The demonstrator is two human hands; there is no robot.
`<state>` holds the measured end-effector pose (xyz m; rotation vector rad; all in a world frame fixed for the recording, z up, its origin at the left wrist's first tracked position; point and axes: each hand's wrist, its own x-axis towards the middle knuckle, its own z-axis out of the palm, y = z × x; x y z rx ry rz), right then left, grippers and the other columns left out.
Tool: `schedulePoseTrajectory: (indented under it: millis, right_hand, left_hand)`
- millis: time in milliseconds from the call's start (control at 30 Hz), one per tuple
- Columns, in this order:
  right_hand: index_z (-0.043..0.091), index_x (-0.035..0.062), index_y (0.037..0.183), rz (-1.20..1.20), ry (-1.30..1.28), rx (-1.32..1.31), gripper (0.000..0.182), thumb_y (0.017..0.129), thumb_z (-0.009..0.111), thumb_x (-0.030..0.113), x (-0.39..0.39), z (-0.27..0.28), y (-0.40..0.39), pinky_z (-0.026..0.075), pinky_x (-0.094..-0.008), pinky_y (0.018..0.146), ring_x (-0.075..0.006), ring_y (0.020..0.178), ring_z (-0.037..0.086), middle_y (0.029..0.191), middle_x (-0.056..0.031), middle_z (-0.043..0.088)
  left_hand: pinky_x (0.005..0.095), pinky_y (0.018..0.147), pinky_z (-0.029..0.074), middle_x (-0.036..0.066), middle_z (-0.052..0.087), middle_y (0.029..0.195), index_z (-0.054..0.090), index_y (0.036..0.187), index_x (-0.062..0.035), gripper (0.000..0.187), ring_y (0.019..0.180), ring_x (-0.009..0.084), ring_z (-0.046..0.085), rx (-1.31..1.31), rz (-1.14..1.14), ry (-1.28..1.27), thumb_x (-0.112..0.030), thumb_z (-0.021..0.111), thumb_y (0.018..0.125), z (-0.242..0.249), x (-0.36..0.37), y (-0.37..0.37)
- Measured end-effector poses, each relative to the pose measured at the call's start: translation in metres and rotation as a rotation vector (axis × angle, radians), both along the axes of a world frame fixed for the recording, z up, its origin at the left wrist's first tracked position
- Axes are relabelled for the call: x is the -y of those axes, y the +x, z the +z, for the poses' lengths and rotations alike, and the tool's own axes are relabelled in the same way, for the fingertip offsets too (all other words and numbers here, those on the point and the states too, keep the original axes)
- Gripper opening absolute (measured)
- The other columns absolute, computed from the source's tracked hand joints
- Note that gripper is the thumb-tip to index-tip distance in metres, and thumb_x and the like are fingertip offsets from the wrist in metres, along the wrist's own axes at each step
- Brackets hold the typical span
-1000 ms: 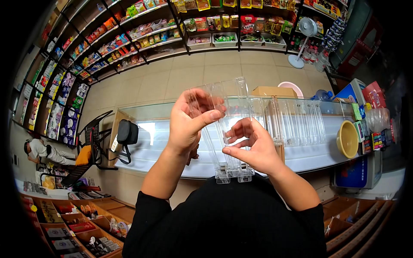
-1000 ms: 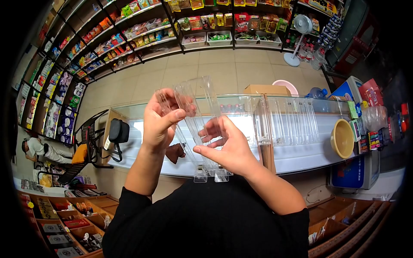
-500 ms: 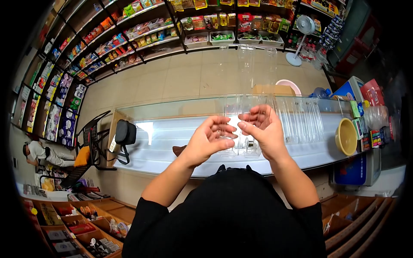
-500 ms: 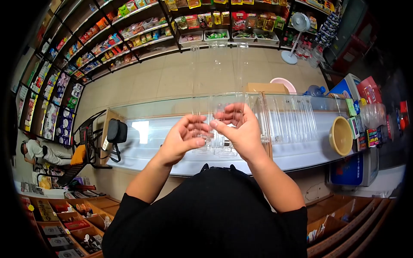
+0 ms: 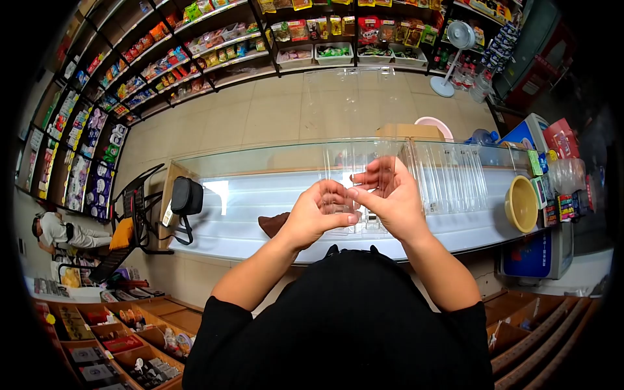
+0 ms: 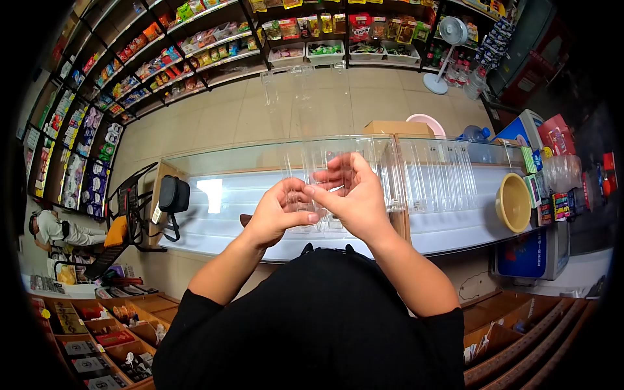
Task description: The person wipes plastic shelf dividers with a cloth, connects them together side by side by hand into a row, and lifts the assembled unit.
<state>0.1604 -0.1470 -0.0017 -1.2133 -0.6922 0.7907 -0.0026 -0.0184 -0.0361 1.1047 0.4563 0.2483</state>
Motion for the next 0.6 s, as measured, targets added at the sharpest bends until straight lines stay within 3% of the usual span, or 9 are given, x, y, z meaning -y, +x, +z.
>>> schedulePoseTrajectory:
  millis: [433, 500, 600]
  right_hand:
    - [0.054, 0.0007, 0.121, 0.028, -0.022, 0.013, 0.051, 0.087, 0.090, 0.007, 0.003, 0.001, 0.000, 0.061, -0.0294, 0.080, -0.0160, 0.097, 0.071, 0.113, -0.0142, 0.069]
    - [0.054, 0.0008, 0.121, 0.034, -0.030, 0.038, 0.050, 0.087, 0.090, 0.007, 0.003, -0.002, 0.002, 0.060, -0.0297, 0.080, -0.0162, 0.096, 0.071, 0.113, -0.0137, 0.069]
    - [0.054, 0.0010, 0.120, 0.056, -0.028, 0.019, 0.050, 0.087, 0.090, 0.008, 0.006, -0.022, 0.005, 0.060, -0.0306, 0.082, -0.0166, 0.096, 0.071, 0.112, -0.0127, 0.068]
  left_hand:
    - [0.0359, 0.097, 0.061, 0.008, 0.067, 0.120, 0.055, 0.128, -0.0061, 0.059, 0.109, 0.0165, 0.068, 0.042, 0.007, 0.043, 0.006, 0.089, 0.081, 0.001, 0.006, -0.002]
    - [0.0401, 0.102, 0.059, 0.015, 0.066, 0.124, 0.049, 0.137, -0.0009, 0.067, 0.119, 0.0231, 0.067, 0.036, -0.041, 0.122, -0.005, 0.091, 0.084, -0.006, 0.004, -0.001]
    - [0.0420, 0.105, 0.057, 0.016, 0.061, 0.135, 0.046, 0.145, -0.0004, 0.071, 0.129, 0.0250, 0.062, 0.064, -0.051, 0.176, -0.008, 0.089, 0.088, -0.014, 0.000, -0.001]
